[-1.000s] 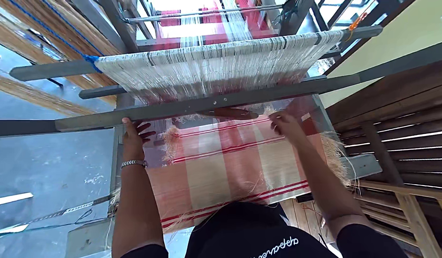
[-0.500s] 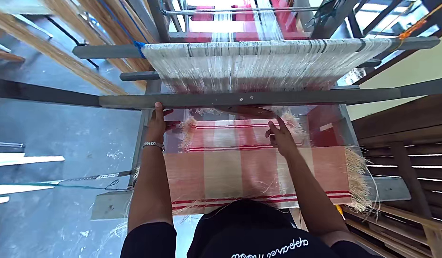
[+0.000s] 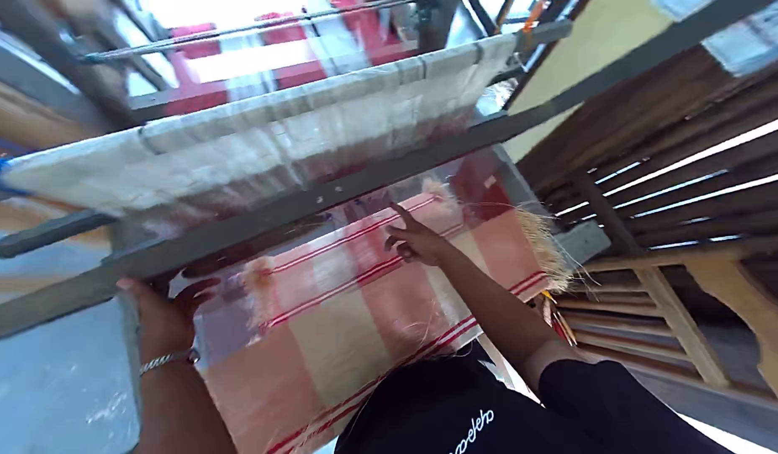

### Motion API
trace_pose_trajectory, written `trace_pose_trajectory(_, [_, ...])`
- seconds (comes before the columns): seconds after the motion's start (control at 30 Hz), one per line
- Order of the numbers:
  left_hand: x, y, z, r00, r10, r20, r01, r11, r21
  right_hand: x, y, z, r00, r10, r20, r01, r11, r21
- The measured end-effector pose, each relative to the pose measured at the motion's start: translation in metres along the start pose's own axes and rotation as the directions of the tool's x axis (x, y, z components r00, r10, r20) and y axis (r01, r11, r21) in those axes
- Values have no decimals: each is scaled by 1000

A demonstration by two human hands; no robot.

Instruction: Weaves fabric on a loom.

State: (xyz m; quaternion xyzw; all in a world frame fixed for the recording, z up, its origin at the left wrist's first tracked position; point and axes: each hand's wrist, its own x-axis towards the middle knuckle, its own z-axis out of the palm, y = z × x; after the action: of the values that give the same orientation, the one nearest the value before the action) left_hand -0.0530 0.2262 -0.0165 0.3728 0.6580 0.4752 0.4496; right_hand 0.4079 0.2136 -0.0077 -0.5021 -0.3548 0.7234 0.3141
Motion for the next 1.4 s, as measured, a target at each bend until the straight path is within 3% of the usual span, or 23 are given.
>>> trace_pose_trajectory(0.13, [6,10,8,993,-45,108,47,999,-20,1,1,-3,1000,-6,1,6,999,-35])
trace_pose_trajectory(0.23, [3,14,1,996,-16,92,15,1000,11,-12,-8,-16,965,-189,-183,139,957,-254])
trace_pose_trajectory(0.27, [1,11,-10,997,2,75,-4,1000,18,-15,-9,-31,895,-332,-299,208,902,-378])
trace_pose_trajectory(0.3, [-1,6,-26,999,19,49,-20,999,25,-16,-8,-54,770,-489,-410,242,818,-521])
trace_pose_trajectory(0.37, [-6,-12,-67,999,30,-40,-29,999,27,-23,-12,-110,528,-668,-524,95,660,-745])
trace_pose_trajectory(0.4, [-10,-19,-82,996,23,-92,-19,999,40,-30,-12,-137,481,-683,-550,-56,602,-796])
trace_pose_trajectory(0.5, [-25,-21,-69,958,18,-285,24,990,141,-49,8,-189,526,-552,-647,-475,440,-762])
trace_pose_trajectory(0.57, [-39,-10,-40,949,-54,-310,98,987,129,-60,28,-199,569,-477,-670,-573,354,-739])
trace_pose_trajectory(0.63, [-46,-5,-17,930,-142,-338,147,989,-11,-67,39,-199,546,-484,-684,-615,322,-719])
trace_pose_trajectory(0.73, [-37,-12,-16,885,-164,-436,52,965,-259,-78,42,-198,571,-448,-688,-594,354,-723])
trace_pose_trajectory(0.83, [-33,-22,-47,811,-107,-576,-138,921,-365,-87,45,-204,606,-451,-655,-547,361,-755])
trace_pose_trajectory(1.03, [-78,-23,-126,649,-46,-760,-186,958,-216,-92,48,-205,632,-497,-595,-500,324,-803])
trace_pose_trajectory(1.23, [-129,-19,-161,609,43,-792,-162,984,-71,-95,47,-210,653,-530,-542,-481,263,-837])
trace_pose_trajectory(1.4, [-160,-13,-157,561,251,-789,-122,968,221,-100,45,-212,677,-535,-506,-445,249,-860])
